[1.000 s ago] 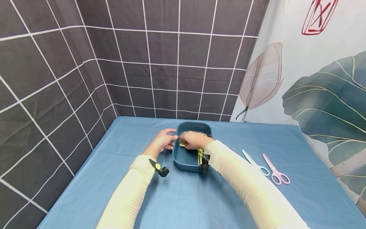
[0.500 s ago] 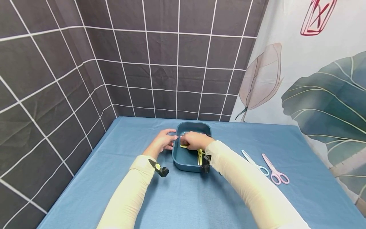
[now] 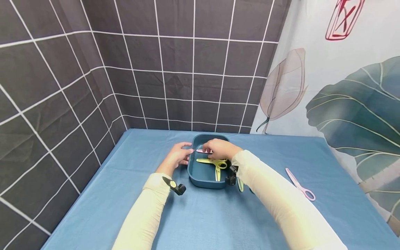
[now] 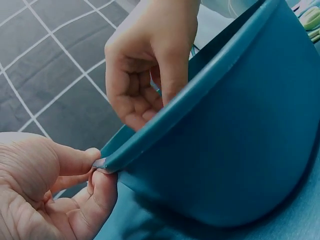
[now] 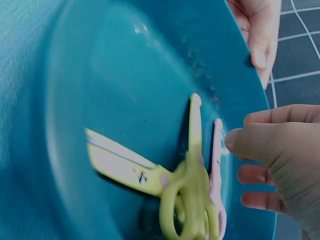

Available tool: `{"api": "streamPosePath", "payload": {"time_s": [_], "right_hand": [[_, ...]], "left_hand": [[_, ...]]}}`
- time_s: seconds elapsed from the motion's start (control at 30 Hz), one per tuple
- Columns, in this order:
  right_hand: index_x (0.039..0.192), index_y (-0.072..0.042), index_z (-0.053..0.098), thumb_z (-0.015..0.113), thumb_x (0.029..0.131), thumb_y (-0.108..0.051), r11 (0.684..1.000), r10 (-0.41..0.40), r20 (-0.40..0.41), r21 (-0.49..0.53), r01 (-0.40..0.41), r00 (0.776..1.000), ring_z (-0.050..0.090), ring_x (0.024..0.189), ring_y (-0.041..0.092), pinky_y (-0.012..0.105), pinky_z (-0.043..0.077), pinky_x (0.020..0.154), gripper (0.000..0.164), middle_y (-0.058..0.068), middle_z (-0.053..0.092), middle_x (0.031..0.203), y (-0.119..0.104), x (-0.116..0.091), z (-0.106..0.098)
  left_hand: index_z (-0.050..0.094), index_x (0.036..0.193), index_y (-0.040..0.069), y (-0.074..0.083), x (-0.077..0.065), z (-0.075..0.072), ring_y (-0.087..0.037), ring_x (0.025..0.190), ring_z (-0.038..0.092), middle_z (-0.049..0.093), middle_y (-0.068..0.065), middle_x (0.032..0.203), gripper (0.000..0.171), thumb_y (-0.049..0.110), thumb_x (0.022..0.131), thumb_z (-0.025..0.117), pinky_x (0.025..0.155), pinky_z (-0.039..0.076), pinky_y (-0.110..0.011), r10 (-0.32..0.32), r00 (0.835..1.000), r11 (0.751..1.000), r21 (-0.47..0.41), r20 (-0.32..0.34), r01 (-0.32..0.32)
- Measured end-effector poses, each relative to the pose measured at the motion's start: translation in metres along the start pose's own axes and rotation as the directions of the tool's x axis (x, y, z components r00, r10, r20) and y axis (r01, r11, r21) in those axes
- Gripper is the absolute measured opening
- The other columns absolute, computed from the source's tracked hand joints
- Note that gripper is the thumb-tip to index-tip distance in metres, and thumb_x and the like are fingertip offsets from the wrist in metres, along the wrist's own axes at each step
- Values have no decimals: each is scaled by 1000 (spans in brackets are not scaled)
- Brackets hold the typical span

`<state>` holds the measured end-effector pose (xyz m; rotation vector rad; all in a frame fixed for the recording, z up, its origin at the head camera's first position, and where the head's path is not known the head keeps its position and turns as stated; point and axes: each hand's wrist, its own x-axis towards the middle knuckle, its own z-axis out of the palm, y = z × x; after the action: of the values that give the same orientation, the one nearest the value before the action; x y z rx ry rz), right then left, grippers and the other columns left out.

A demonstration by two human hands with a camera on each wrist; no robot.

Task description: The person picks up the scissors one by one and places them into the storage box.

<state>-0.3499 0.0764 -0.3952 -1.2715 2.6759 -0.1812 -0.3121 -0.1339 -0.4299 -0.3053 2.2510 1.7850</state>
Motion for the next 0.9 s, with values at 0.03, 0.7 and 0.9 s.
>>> {"api": "streamPosePath", "payload": {"time_s": [0.03, 0.7, 0.9], "right_hand": [[117, -6, 70, 70, 92, -8, 1000, -2, -7, -5, 2, 1000, 60, 86, 17, 35, 54, 79, 25, 5, 68, 101, 1, -2, -2], [112, -3, 67, 73, 91, -12, 997, 74, -225, -18, -80, 972, 60, 88, 23, 43, 53, 83, 23, 6, 64, 96, 41, -46, -23], [111, -2, 66, 73, 91, -12, 993, 111, -253, -4, -116, 961, 63, 92, 26, 45, 54, 84, 23, 8, 66, 99, 52, -57, -20]], "left_hand": [[56, 144, 15, 0, 0, 0, -14, 62, 55, 58, -10, 88, 44, 14, 100, 65, 53, 56, -26, 1, 1000, 1000, -4, -3, -1], [57, 143, 16, -2, 1, 0, -14, 62, 56, 60, -11, 91, 44, 14, 100, 65, 53, 57, -26, -3, 1000, 1000, -27, -3, 3], [57, 143, 15, -2, 1, 1, -13, 62, 55, 60, -11, 92, 44, 14, 100, 65, 52, 56, -26, 4, 1000, 999, -34, 0, -4]]}}
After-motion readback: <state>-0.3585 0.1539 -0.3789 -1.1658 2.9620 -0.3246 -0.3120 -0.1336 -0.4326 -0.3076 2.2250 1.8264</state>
